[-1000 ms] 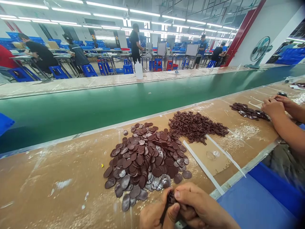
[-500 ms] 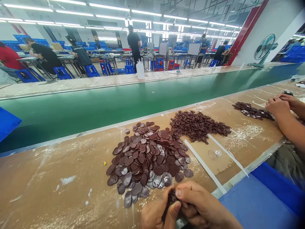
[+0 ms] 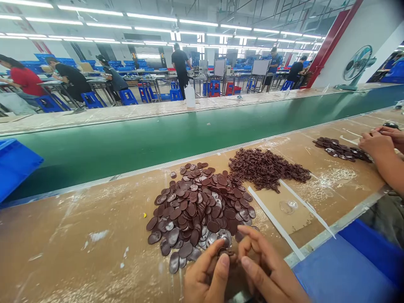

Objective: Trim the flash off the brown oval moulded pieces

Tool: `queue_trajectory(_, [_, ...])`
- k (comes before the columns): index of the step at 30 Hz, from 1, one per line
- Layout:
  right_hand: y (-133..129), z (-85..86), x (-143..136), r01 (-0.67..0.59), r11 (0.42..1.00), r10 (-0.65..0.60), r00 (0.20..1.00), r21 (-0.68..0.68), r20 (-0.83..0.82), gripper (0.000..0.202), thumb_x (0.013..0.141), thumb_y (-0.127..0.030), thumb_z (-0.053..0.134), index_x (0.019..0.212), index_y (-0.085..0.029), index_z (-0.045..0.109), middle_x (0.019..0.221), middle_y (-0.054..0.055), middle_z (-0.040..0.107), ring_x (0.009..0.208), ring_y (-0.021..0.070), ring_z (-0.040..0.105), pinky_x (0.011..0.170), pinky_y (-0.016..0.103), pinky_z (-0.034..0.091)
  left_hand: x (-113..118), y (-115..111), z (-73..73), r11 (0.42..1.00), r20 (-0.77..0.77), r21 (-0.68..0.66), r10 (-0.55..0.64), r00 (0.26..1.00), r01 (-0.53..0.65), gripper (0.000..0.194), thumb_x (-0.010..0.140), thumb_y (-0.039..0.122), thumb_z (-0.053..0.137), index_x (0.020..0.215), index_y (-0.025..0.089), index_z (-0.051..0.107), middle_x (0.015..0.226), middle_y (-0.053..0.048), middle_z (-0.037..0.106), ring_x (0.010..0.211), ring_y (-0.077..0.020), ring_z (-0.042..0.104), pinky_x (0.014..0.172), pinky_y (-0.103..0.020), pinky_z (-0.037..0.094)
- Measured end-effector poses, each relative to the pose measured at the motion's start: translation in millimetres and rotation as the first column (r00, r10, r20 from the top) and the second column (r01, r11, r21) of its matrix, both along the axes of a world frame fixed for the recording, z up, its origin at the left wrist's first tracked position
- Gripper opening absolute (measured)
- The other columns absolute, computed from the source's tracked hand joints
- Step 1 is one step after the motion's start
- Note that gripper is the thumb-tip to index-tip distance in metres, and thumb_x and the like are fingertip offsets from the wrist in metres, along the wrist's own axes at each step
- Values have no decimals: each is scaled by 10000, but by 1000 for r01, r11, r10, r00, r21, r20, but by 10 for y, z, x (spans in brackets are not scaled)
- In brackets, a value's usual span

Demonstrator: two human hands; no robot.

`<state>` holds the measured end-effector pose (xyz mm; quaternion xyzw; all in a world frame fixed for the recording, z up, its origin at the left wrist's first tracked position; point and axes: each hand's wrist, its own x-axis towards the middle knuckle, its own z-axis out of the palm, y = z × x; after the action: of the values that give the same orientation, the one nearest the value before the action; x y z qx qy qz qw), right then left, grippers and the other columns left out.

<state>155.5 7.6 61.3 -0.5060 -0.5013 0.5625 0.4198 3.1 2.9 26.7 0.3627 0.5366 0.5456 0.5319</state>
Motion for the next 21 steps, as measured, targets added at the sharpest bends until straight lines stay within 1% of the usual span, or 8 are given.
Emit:
queue_trajectory(1, [-2, 13, -9, -19, 995, 13, 998, 95, 61, 377, 949, -436, 575, 1297, -292, 544, 906, 5, 618, 645, 112, 576, 594, 230, 480, -11, 9, 5, 1000, -8, -15, -21, 1000, 21, 448, 752, 567, 745, 1013, 204, 769, 691, -28, 799, 660, -156, 763, 662, -158, 597])
queue_trajectory(3, [23, 36, -27, -95, 967, 54, 983, 238, 176, 238, 973, -363, 538, 1168, -280, 647, 949, 27, 640, 781, 145, 618, 707, 250, 503, -26, 24, 24, 998, -11, -16, -64, 998, 64, 412, 747, 557, 751, 966, 209, 787, 705, -36, 801, 645, -161, 755, 662, -177, 603])
queue_trajectory(5, [64, 52, -44, -140, 948, 66, 965, 286, 253, 208, 992, -319, 500, 1057, -255, 687, 931, 34, 654, 859, 157, 628, 772, 248, 498, -36, 31, 52, 994, 20, 9, -112, 993, 112, 415, 775, 571, 715, 957, 206, 793, 819, -62, 817, 721, -189, 767, 720, -220, 615])
queue_trajectory(8, [94, 72, -66, -115, 957, 37, 958, 266, 283, 225, 1003, -313, 481, 1045, -240, 689, 940, 34, 669, 879, 155, 635, 798, 239, 497, -54, 19, 91, 990, 60, 16, -139, 988, 139, 496, 861, 605, 584, 997, 175, 790, 976, -110, 807, 898, -255, 762, 804, -305, 622])
queue_trajectory(10, [85, 82, -81, -96, 966, 23, 958, 242, 287, 227, 996, -336, 495, 1013, -233, 697, 925, 33, 672, 879, 162, 642, 801, 242, 501, -62, -1, 99, 992, 122, -72, -96, 988, 106, 534, 883, 621, 534, 997, 165, 787, 1000, -125, 802, 955, -279, 752, 836, -352, 623])
queue_trajectory(13, [50, 85, -104, -51, 983, 1, 960, 174, 280, 255, 983, -390, 511, 1006, -219, 699, 891, 35, 673, 762, 157, 637, 690, 239, 509, -52, -28, 85, 977, 238, -200, -23, 971, 72, 565, 870, 648, 534, 1004, 156, 777, 953, -135, 805, 901, -281, 762, 838, -410, 628])
queue_trajectory(15, [29, 80, -117, -20, 993, -12, 964, 117, 265, 288, 973, -429, 517, 1018, -209, 696, 895, 38, 677, 637, 133, 595, 573, 229, 485, -38, -37, 71, 973, 278, -219, -10, 961, 74, 588, 864, 660, 530, 1011, 144, 772, 914, -142, 805, 857, -285, 765, 820, -440, 632])
queue_trajectory(21, [24, 88, -121, -11, 997, -8, 973, 79, 230, 316, 956, -460, 530, 1019, -198, 695, 894, 39, 677, 610, 127, 560, 549, 219, 479, -55, -35, 36, 982, 158, -188, -3, 987, 33, 548, 850, 639, 571, 979, 153, 787, 955, -135, 801, 952, -289, 746, 914, -428, 600])
